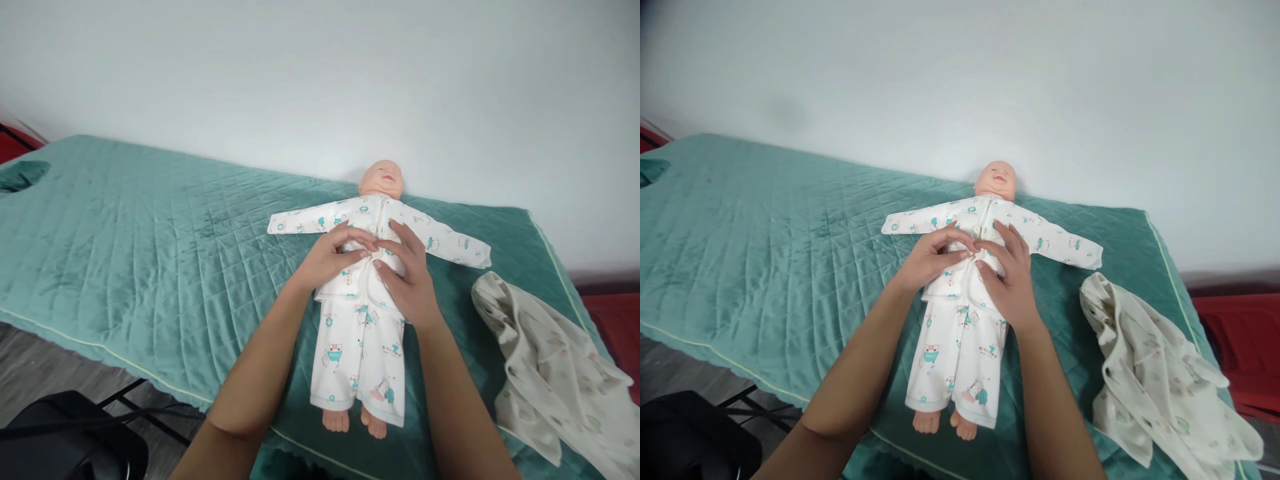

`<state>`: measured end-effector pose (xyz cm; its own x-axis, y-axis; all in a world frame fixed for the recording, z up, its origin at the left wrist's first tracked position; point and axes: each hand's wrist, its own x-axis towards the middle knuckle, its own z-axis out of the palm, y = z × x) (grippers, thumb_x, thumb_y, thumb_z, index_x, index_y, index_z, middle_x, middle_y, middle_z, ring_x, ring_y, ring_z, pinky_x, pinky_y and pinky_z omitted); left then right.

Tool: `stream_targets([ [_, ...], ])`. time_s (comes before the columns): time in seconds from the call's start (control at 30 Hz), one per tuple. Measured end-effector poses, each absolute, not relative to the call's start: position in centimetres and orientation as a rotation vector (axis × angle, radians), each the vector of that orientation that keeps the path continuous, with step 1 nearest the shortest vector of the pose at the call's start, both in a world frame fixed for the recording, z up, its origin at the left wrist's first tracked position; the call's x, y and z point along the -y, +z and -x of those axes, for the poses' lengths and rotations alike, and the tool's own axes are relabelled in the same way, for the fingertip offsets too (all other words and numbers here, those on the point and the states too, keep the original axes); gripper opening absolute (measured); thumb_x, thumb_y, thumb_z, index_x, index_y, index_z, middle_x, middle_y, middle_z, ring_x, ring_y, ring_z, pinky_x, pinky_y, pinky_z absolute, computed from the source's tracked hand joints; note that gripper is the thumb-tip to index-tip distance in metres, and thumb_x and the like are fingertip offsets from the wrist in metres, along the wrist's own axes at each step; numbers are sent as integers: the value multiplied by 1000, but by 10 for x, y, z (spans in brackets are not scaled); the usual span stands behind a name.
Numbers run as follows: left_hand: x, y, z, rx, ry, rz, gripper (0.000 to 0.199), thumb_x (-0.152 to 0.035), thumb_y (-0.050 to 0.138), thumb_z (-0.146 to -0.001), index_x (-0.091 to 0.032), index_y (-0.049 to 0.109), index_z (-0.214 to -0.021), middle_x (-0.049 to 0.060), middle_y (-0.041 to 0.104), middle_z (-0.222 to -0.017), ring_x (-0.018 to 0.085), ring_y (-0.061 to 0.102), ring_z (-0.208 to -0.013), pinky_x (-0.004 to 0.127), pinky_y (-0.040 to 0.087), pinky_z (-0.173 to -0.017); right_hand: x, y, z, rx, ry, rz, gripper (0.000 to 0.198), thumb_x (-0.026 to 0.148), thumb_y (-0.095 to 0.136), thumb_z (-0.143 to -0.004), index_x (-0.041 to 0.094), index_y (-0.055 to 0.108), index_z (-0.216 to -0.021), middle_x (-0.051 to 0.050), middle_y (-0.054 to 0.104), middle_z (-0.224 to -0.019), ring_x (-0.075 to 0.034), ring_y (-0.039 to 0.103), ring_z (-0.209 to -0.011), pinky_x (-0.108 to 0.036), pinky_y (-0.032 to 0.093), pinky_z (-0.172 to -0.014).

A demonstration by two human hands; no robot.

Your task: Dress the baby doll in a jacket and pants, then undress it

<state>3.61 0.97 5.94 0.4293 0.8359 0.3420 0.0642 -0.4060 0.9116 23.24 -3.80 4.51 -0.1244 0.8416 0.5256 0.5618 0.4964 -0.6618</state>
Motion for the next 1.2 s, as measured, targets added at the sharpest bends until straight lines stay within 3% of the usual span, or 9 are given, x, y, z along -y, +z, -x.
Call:
stream_targets([
  [0.13,-10,55,-41,-847,1222,-1755,17,-36,67,-91,-23,69,-102,6,71,-109,19,64,-107,38,48,-101,38,46,-231,1800,349,1169,14,29,59,-96,29,65,-108,0,45,-155,-26,31,-151,-57,30,-122],
  [0.4,-10,52,-47,-992,1271,-2041,16,-31,67,-91,-24,65,-105,7,60,-133,22,50,-131,44,36,-116,39,48,-230,1897,265,1129,13,26,54,-98,29,66,-103,0,46,-154,-27,33,-150,-57,30,-121],
  [0.6,-8,52,-50,-1084,1230,-2085,24,-30,74,-85,-23,56,-99,10,53,-139,23,46,-136,46,35,-117,39,44,-224,1419,511,1053,3,25,55,-95,25,57,-97,-7,56,-142,-26,51,-136,-53,42,-113],
  [0.77,-6,53,-51,-1145,1180,-2169,19,-25,70,-86,-24,52,-93,8,54,-140,24,46,-135,48,34,-117,33,39,-223,1053,452,1091,8,21,52,-89,24,52,-96,-7,65,-118,-23,62,-114,-47,48,-101],
  [0.93,0,58,-55,-1164,1139,-2211,28,-39,73,-84,-23,51,-91,9,53,-140,27,44,-135,48,37,-114,34,43,-226,1048,436,1214,9,24,56,-87,23,63,-93,-2,65,-96,-19,61,-96,-37,47,-90],
  [1.2,1,59,-55,-1178,1128,-2214,12,-21,65,-87,-23,53,-87,8,53,-141,26,45,-136,50,36,-115,41,55,-226,1232,597,1222,20,32,51,-94,22,66,-87,-2,67,-91,-19,59,-89,-33,44,-81],
])
